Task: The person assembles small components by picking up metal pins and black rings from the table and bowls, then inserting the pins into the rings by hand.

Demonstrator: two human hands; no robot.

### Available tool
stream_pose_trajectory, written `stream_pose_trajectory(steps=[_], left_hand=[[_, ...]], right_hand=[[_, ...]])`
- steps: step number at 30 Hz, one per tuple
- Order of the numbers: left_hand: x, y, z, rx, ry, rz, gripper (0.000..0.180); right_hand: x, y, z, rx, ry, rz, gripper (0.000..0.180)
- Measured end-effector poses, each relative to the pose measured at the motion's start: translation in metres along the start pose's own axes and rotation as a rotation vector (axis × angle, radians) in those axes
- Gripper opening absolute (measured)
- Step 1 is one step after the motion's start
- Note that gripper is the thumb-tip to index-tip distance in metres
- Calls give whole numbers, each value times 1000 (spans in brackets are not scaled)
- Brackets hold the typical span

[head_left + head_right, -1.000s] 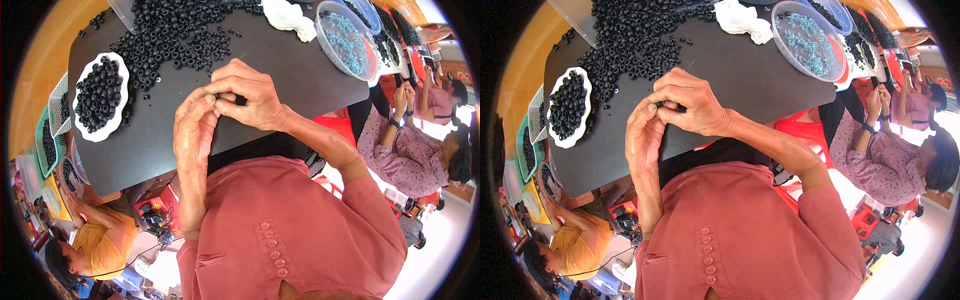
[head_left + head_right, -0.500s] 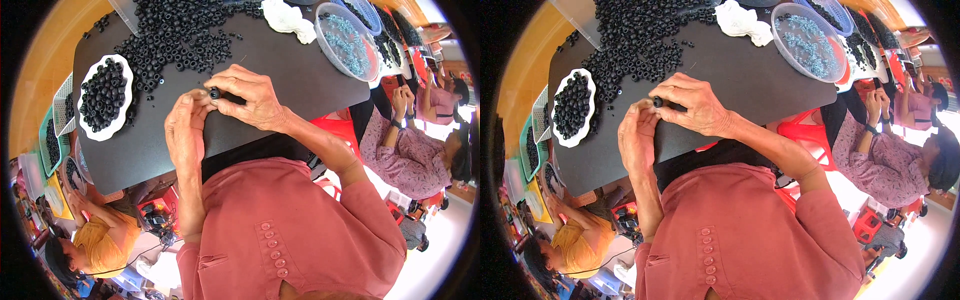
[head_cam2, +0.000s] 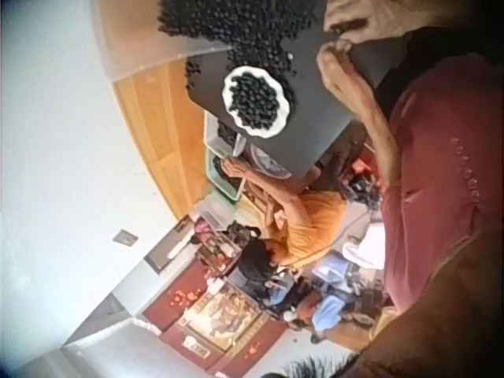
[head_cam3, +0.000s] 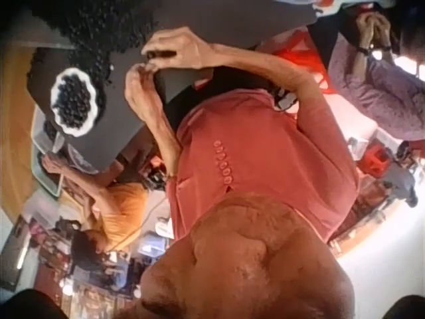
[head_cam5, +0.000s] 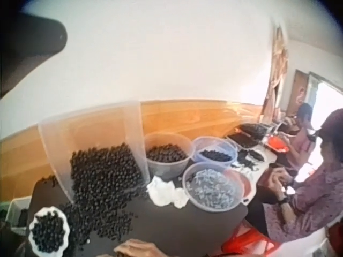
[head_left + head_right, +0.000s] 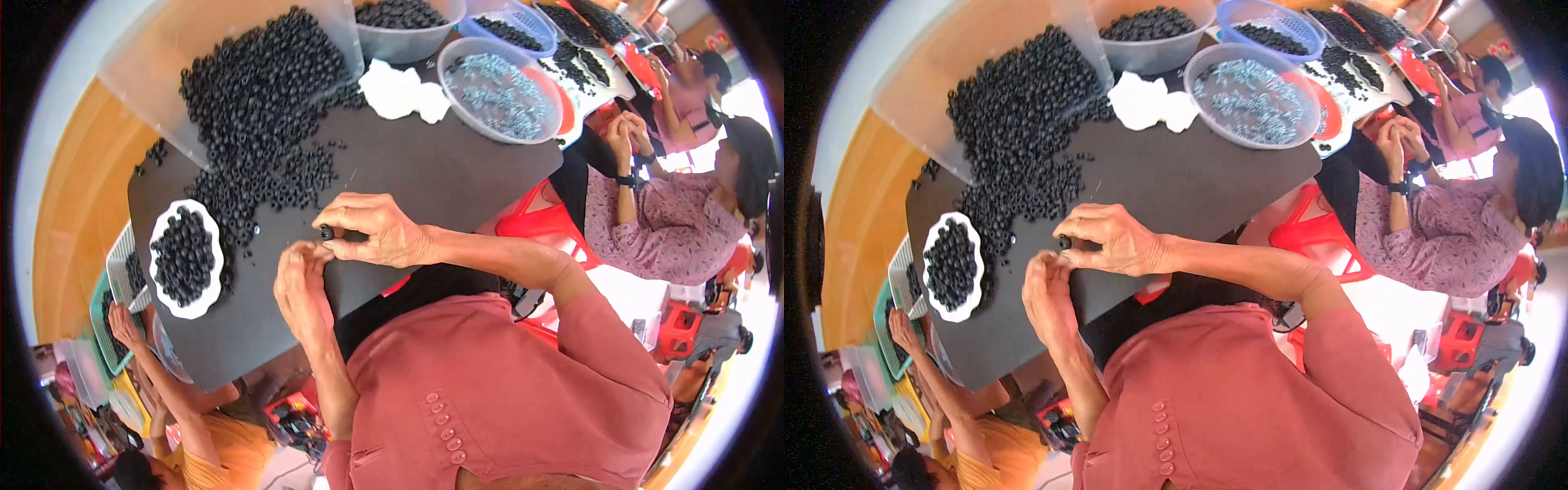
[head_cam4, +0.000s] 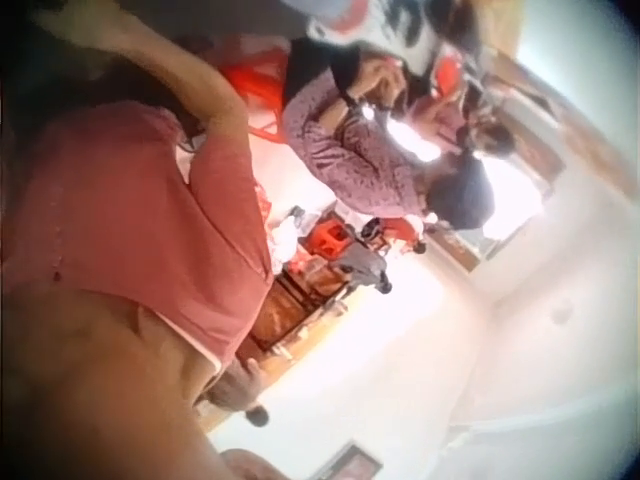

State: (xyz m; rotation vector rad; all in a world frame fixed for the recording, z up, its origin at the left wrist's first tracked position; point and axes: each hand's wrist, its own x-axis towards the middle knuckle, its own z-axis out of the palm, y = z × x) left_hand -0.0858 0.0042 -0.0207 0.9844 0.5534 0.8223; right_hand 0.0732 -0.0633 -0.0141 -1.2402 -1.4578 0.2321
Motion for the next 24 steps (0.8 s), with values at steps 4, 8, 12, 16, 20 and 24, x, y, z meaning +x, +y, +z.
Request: stream_pose_trajectory(steps=[4, 8, 12, 16, 20, 24], left_hand=[[0, -8, 6, 116, -37, 67, 26], [-3, -2, 13, 337, 8, 98, 22], [-2, -1, 16, 385, 7, 93, 21], [-4, -2, 14, 408, -14, 104, 20], [-4, -1, 13, 397, -44, 83, 17], [-5, 1, 14, 412, -58, 51, 16]], right_hand=[[23, 11, -56, -268, 81, -20, 24], [88, 49, -138, -514, 212, 44, 26], [137, 71, -184, -817, 345, -216, 21], [117, 96, -138, -640, 188, -77, 26], [115, 114, -100, -736, 50, -82, 25], [127, 121, -85, -922, -120, 170, 28]])
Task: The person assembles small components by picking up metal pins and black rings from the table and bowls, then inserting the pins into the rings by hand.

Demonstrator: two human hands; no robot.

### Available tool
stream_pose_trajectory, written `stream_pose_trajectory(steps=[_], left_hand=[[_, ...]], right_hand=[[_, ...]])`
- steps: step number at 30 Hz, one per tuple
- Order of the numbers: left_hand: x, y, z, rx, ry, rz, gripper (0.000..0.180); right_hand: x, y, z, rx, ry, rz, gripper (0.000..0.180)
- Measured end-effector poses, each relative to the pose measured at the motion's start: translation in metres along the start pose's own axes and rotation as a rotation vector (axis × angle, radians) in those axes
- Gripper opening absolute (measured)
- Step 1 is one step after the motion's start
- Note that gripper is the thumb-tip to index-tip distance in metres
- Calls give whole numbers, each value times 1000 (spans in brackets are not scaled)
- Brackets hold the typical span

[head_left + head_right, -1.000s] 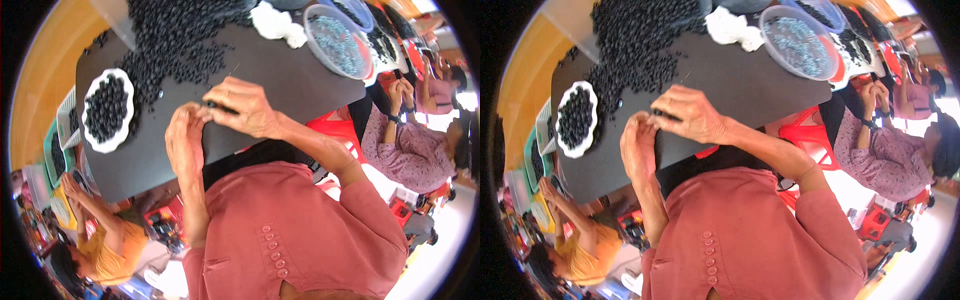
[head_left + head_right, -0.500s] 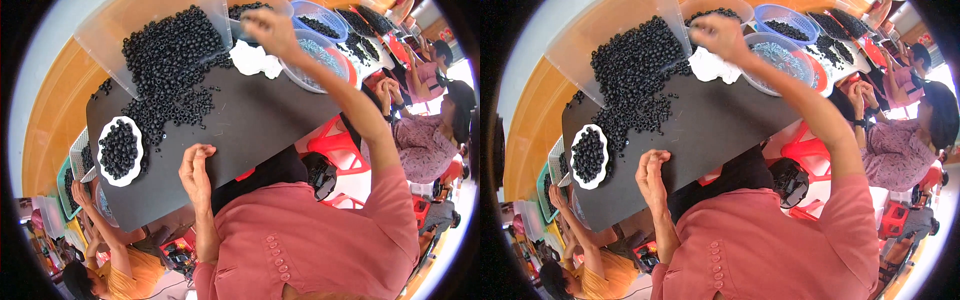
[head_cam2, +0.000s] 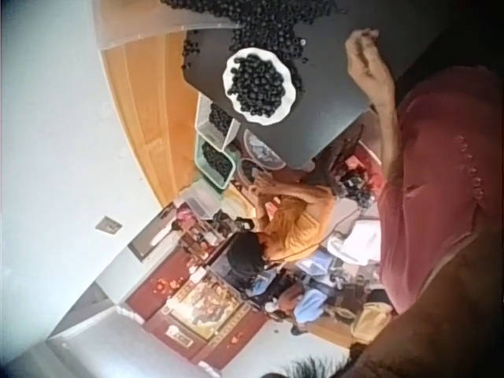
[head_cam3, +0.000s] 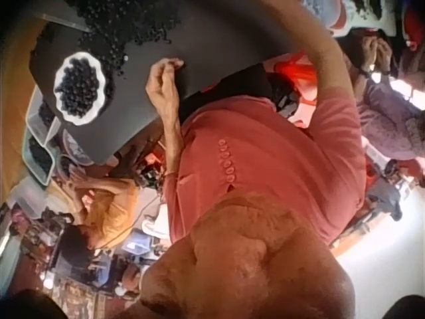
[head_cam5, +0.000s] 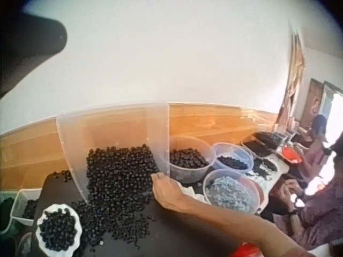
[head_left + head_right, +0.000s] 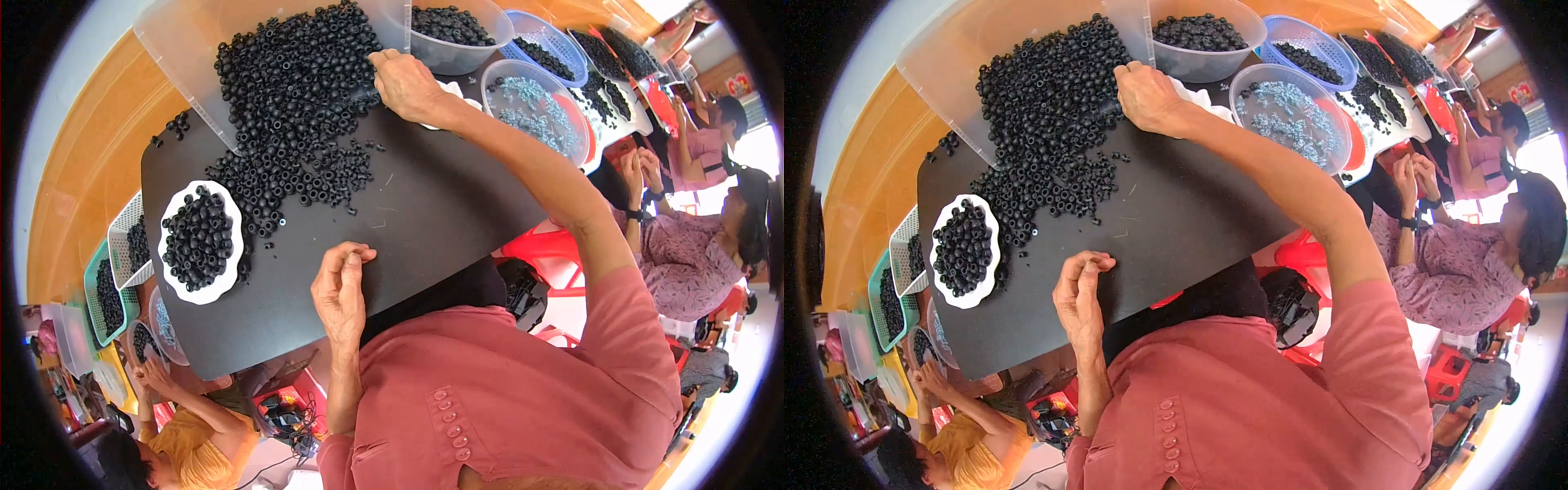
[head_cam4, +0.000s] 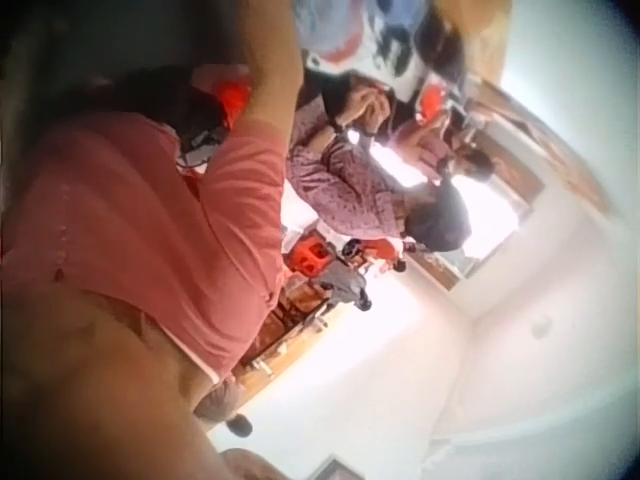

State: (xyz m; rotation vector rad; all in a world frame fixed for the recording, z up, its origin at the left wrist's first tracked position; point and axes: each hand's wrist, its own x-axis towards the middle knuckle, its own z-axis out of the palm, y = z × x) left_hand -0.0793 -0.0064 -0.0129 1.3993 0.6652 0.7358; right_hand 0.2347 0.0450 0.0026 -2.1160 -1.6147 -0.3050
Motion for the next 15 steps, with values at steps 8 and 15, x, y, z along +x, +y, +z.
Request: stream_pose_trajectory(steps=[8, 15], left_hand=[[-1, 7, -1, -11, -6, -18, 15], [-1, 5, -3, -18, -9, -31, 15]], right_hand=[[26, -18, 24, 15, -23, 42, 32], [25, -33, 33, 143, -49, -70, 34]])
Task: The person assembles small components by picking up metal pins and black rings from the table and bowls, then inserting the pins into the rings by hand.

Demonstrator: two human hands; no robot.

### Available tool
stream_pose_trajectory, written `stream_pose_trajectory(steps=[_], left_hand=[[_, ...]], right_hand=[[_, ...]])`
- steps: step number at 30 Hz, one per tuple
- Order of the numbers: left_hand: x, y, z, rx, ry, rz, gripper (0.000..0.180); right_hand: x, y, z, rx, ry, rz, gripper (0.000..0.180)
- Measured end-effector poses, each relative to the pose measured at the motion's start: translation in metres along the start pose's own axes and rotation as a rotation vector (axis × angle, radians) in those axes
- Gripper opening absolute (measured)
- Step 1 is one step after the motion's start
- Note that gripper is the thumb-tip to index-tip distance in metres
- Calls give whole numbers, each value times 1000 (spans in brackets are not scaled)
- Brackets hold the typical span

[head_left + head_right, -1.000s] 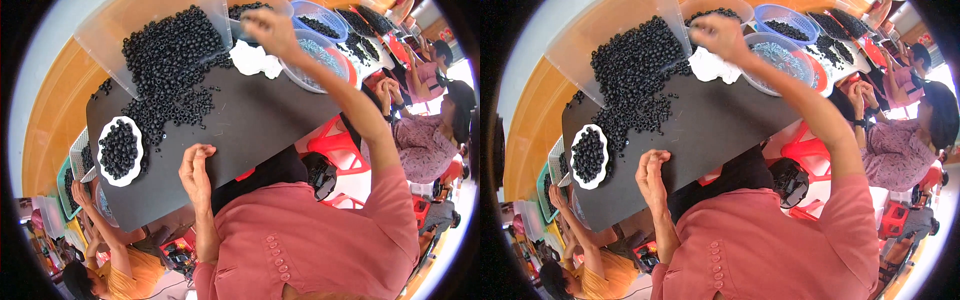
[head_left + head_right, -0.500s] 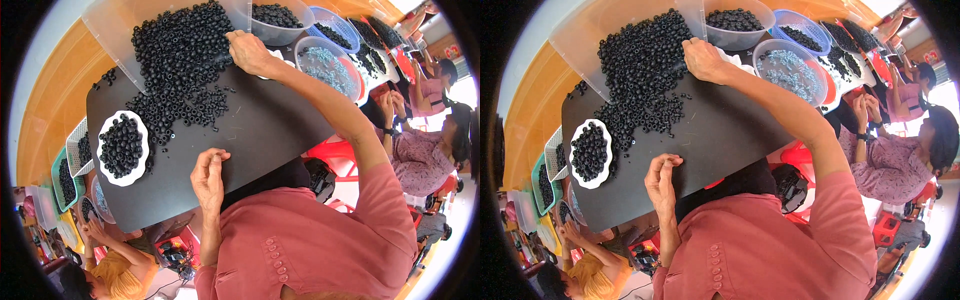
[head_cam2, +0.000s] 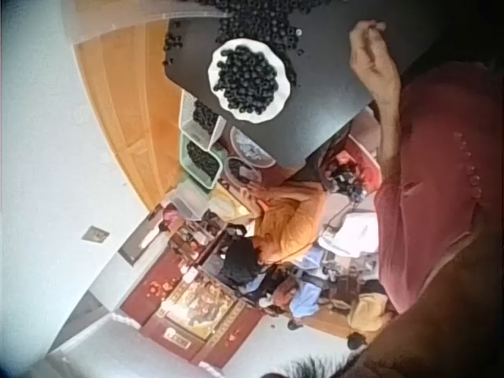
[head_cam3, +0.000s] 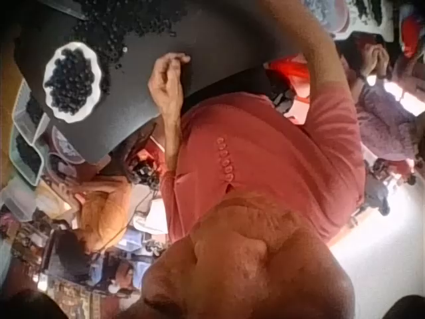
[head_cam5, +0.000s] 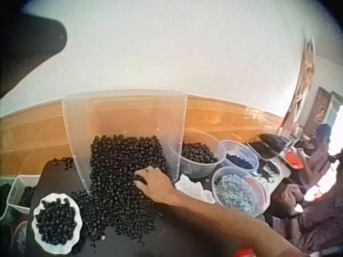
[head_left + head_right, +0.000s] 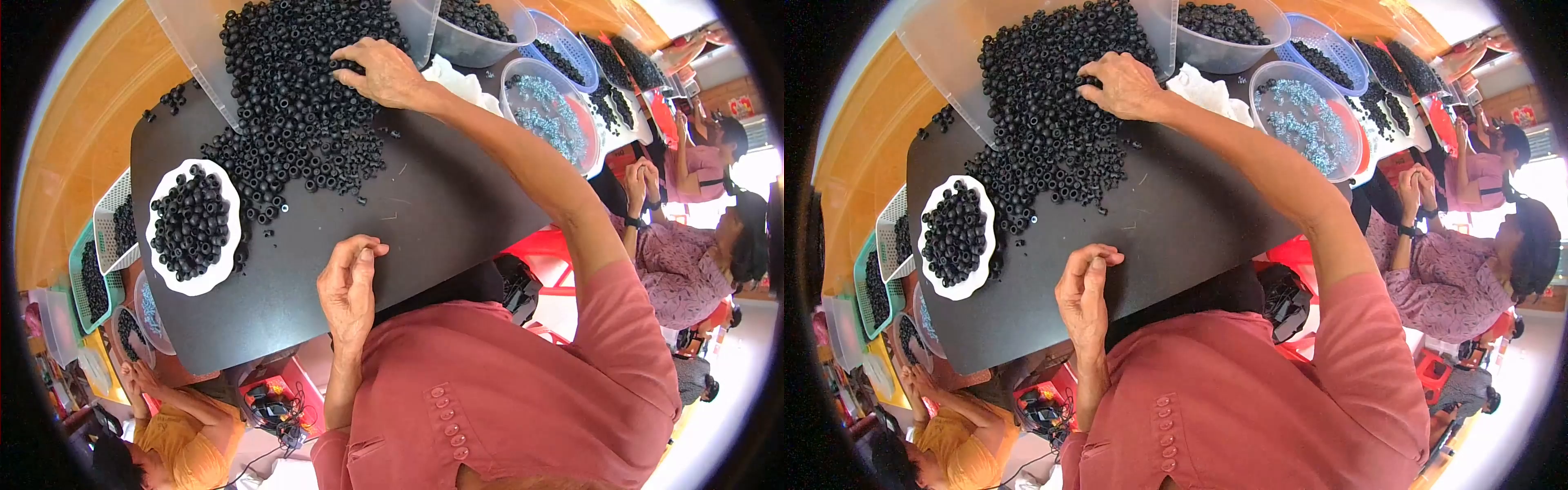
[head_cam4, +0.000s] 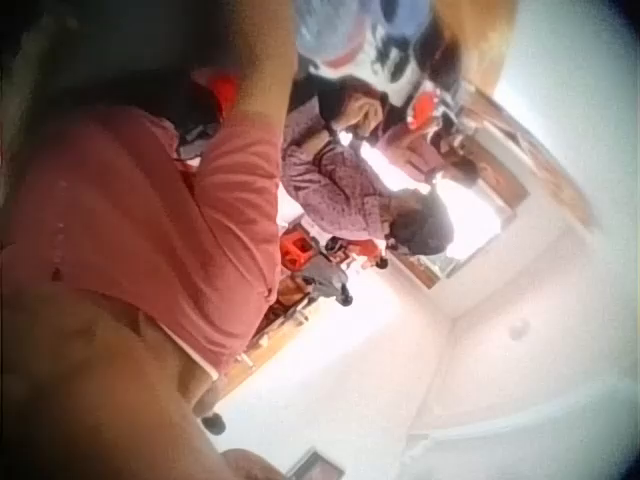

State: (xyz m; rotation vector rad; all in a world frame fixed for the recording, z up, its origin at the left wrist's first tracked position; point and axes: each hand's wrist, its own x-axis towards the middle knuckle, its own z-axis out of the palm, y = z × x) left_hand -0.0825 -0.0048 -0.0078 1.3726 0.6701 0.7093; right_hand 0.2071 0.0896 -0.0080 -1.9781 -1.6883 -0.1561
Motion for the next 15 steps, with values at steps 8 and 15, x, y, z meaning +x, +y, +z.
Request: stream_pose_trajectory(steps=[8, 15], left_hand=[[0, -4, 2, -13, 1, 34, 14], [1, -6, 3, 13, -1, 59, 14]], right_hand=[[-34, -9, 6, 152, 121, -169, 25], [-56, -12, 3, 251, 183, -209, 23]])
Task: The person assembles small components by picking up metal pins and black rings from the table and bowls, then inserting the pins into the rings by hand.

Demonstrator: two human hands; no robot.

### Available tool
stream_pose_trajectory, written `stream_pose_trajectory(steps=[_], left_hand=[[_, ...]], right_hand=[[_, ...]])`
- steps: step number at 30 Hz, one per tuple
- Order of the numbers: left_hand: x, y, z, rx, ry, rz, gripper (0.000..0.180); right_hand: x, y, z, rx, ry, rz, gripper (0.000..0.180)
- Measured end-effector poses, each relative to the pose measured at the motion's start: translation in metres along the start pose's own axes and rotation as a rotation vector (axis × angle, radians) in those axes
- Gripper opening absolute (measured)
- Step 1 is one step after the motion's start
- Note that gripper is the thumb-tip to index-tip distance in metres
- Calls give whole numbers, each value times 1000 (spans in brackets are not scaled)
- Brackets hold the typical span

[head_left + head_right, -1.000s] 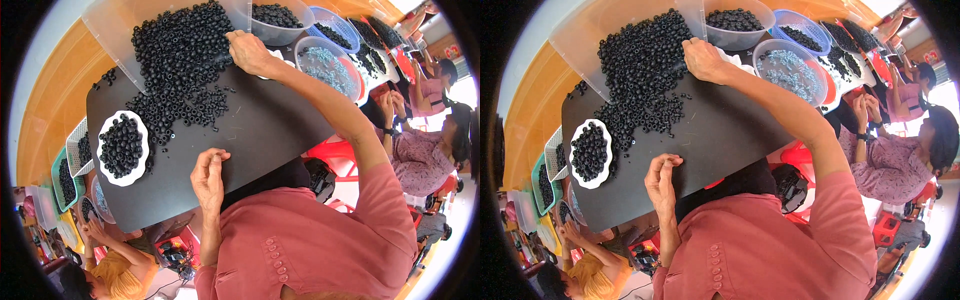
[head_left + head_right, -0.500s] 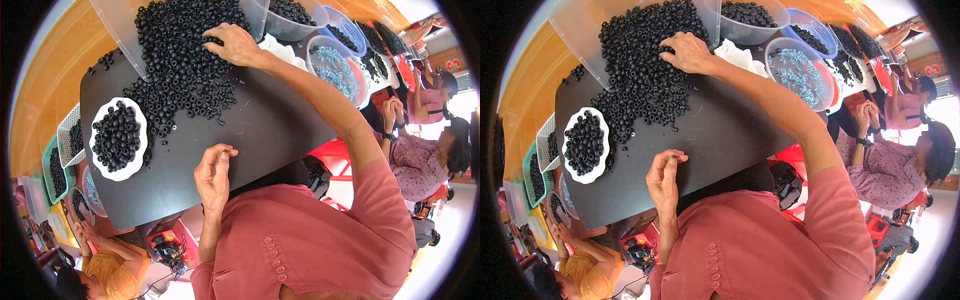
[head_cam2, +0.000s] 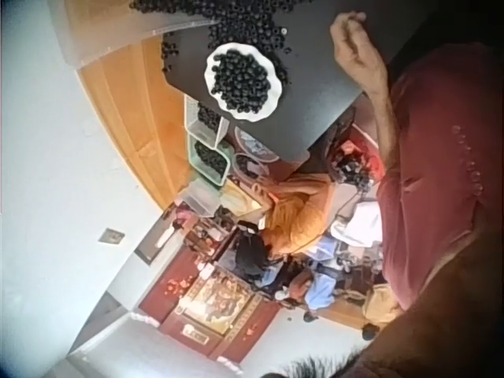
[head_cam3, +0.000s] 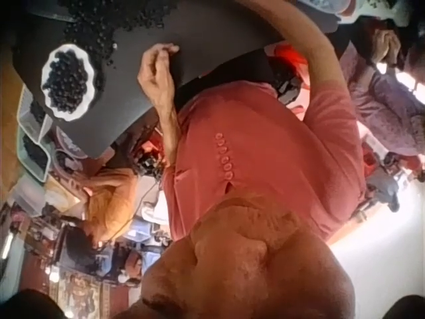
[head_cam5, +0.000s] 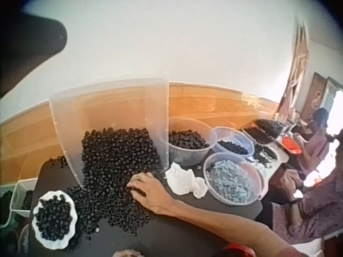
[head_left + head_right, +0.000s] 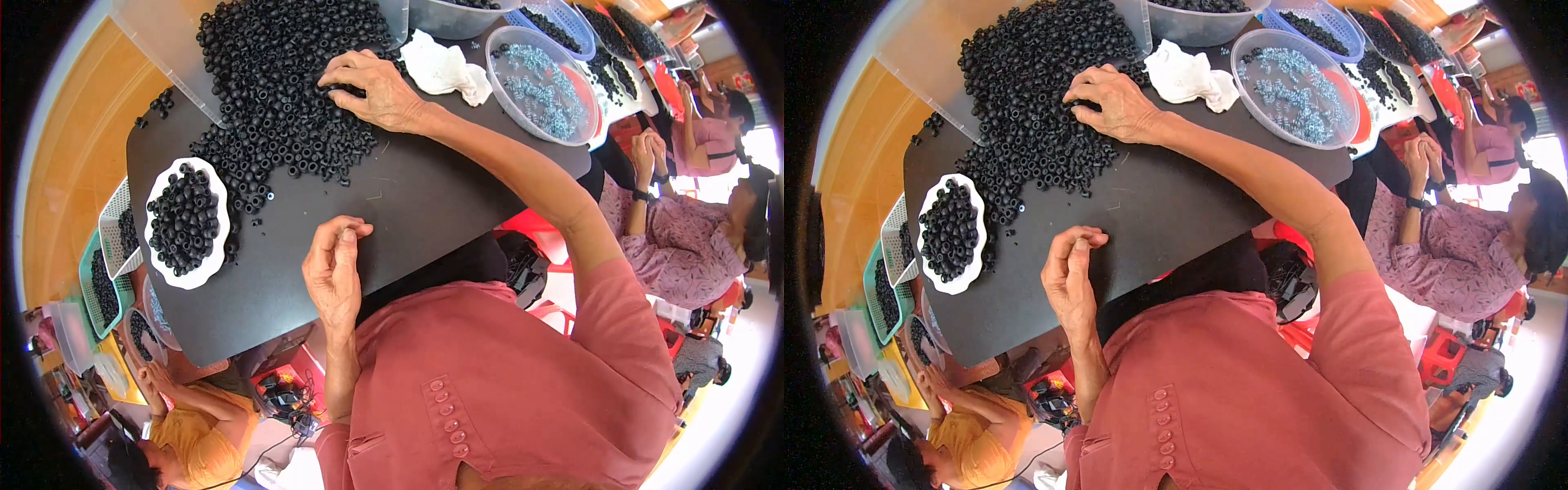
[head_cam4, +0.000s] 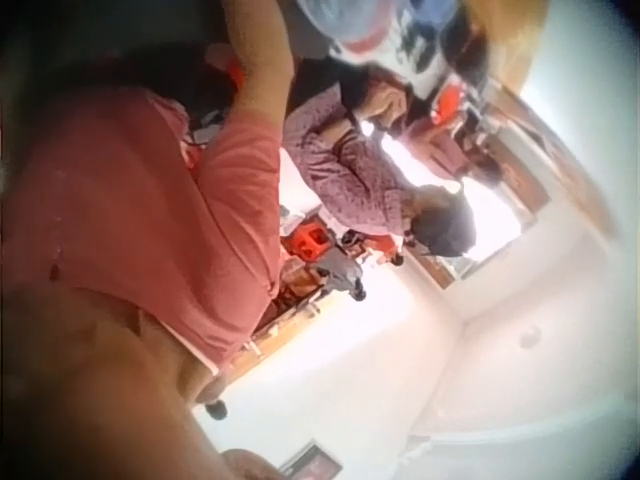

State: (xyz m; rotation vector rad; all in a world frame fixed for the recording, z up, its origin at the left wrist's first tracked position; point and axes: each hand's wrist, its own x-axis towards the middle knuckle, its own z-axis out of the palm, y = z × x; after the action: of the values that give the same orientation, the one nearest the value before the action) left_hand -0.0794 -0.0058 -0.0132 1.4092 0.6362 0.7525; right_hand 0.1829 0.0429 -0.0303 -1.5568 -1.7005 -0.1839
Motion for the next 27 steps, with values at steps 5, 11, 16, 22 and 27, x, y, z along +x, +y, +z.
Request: stream_pose_trajectory(steps=[5, 11, 16, 22, 27], left_hand=[[0, 0, 1, 43, 15, 12, 17], [2, -5, 2, 15, -1, 62, 15], [0, -5, 4, 103, 36, 56, 16], [1, -8, 5, 44, 48, 78, 16], [3, -8, 6, 63, 51, 88, 17]], right_hand=[[-14, -10, -6, 72, -78, 22, 22], [-14, -10, -11, 101, 60, 26, 17], [-13, -17, 5, 43, -82, 10, 12], [-22, -24, -7, -10, 65, 101, 10], [-33, -29, -16, 112, 29, 104, 9]])
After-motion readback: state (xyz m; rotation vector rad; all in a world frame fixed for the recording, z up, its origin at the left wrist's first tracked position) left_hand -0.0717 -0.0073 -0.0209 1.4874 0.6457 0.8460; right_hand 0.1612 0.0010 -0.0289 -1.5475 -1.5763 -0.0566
